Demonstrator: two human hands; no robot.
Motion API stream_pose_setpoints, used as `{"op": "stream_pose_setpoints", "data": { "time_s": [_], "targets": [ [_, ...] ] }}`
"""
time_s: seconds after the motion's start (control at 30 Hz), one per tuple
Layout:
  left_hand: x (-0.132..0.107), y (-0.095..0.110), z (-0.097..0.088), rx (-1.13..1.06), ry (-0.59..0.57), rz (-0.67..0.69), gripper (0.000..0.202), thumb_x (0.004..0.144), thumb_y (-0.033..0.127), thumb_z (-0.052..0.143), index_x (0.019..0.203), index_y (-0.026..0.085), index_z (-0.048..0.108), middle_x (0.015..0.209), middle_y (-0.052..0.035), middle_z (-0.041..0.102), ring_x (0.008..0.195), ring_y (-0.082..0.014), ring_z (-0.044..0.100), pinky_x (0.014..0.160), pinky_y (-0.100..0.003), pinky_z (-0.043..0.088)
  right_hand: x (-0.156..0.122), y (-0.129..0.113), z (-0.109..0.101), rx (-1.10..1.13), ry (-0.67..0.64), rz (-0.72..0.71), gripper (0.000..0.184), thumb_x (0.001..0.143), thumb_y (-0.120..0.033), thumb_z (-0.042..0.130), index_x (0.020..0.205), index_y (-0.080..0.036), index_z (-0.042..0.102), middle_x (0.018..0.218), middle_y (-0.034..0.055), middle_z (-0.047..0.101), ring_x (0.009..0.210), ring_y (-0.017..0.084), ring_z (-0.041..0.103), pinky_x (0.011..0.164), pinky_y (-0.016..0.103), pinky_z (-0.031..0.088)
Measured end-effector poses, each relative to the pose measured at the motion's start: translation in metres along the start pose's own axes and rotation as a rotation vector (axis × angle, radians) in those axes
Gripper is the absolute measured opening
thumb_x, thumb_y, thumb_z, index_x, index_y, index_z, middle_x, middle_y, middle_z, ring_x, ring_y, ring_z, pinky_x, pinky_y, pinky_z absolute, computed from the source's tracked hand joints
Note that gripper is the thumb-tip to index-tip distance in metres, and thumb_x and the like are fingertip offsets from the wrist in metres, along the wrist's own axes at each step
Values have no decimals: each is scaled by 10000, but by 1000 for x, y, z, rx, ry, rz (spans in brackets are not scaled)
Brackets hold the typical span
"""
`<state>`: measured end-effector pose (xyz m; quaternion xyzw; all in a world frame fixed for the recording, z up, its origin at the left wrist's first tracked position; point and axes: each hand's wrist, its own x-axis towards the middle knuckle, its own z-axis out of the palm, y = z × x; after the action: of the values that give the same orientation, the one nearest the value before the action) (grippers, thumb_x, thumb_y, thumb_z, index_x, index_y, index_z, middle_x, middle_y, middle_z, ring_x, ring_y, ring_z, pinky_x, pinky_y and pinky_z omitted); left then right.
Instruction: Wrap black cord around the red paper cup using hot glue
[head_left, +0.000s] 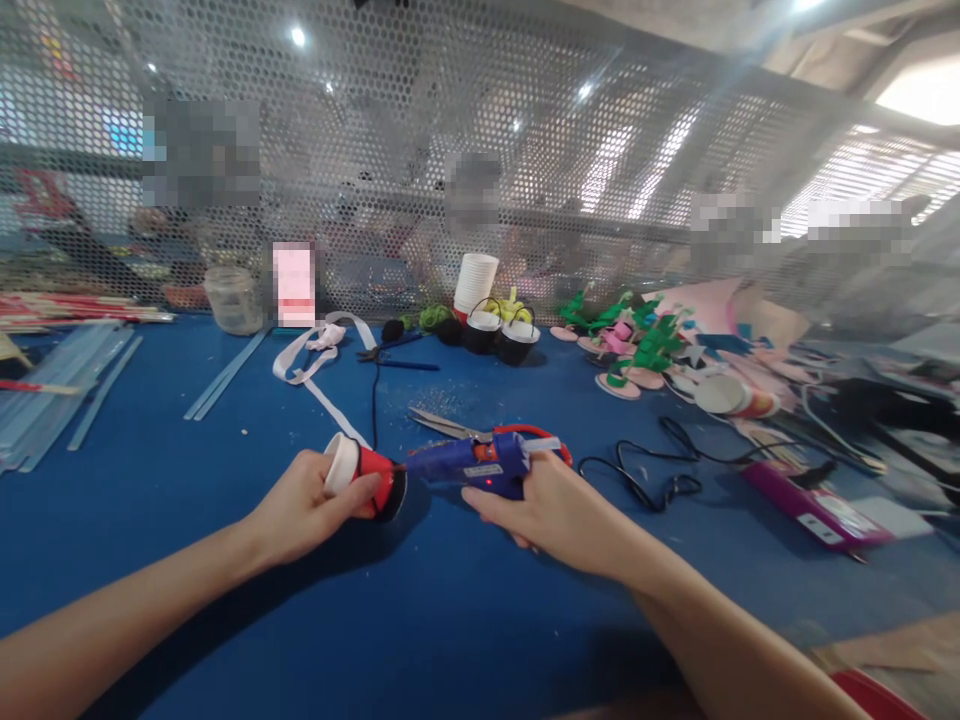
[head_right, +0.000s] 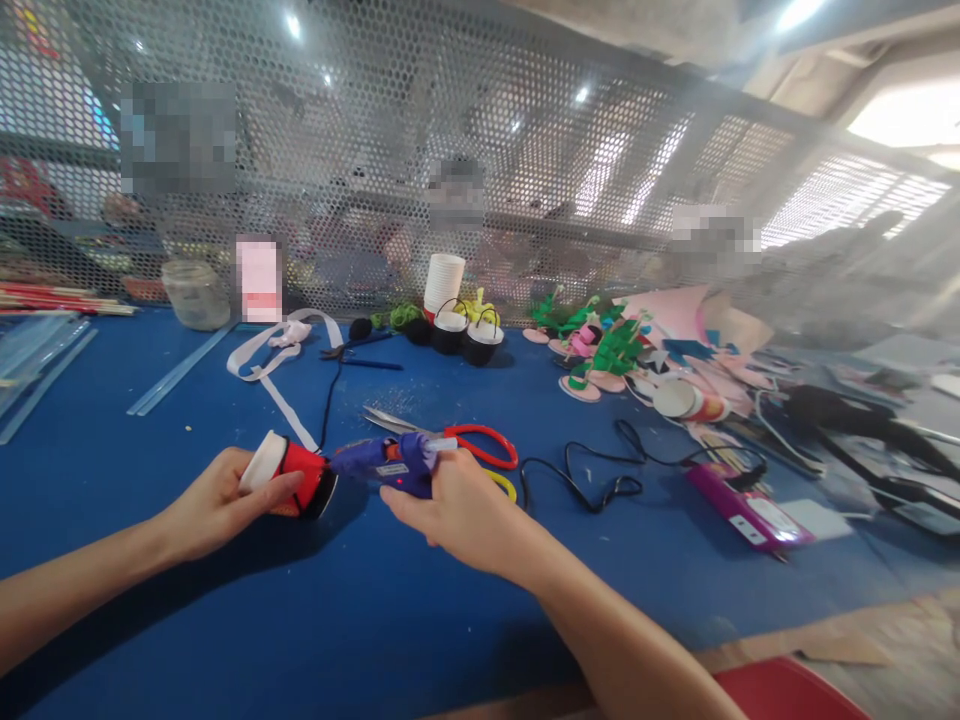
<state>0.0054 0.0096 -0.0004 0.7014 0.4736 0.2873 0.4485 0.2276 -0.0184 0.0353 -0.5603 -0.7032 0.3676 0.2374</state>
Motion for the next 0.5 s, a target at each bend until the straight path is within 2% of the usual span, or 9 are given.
{"op": "stream_pose_setpoints", "data": {
  "time_s": [0.2,0.33,0.43,0.5],
  "targets": [
    [1,1,1,-37,-4,-50,315,677,421,524,629,121,607,537,-15,543,516,-133,483,478,-222,405,-1,-1,3,-38,13,-37,173,715,-276,483,577,-171,476,371,-67,414,304,58,399,309,156,327],
    [3,3,2,-64,17,-63,306,702,399,503,574,127,559,497,24,479,468,-88,401,442,-189,329,-3,-1,6,-165,76,-129,155,714,-235,476,572,-179,448,384,-71,387,331,54,354,323,163,292],
    [4,7,3,-57,49,-72,320,703,384,501,512,128,527,454,45,426,449,-68,341,420,-181,270,-4,2,9,-254,90,-174,171,719,-251,469,567,-174,465,449,-46,425,401,67,368,369,173,317],
    [4,6,3,-69,76,-88,319,710,386,485,542,121,545,464,45,434,456,-67,342,426,-183,262,-4,4,11,-271,82,-187,164,726,-265,462,595,-170,490,492,-30,461,441,79,391,394,179,338]
  ]
}}
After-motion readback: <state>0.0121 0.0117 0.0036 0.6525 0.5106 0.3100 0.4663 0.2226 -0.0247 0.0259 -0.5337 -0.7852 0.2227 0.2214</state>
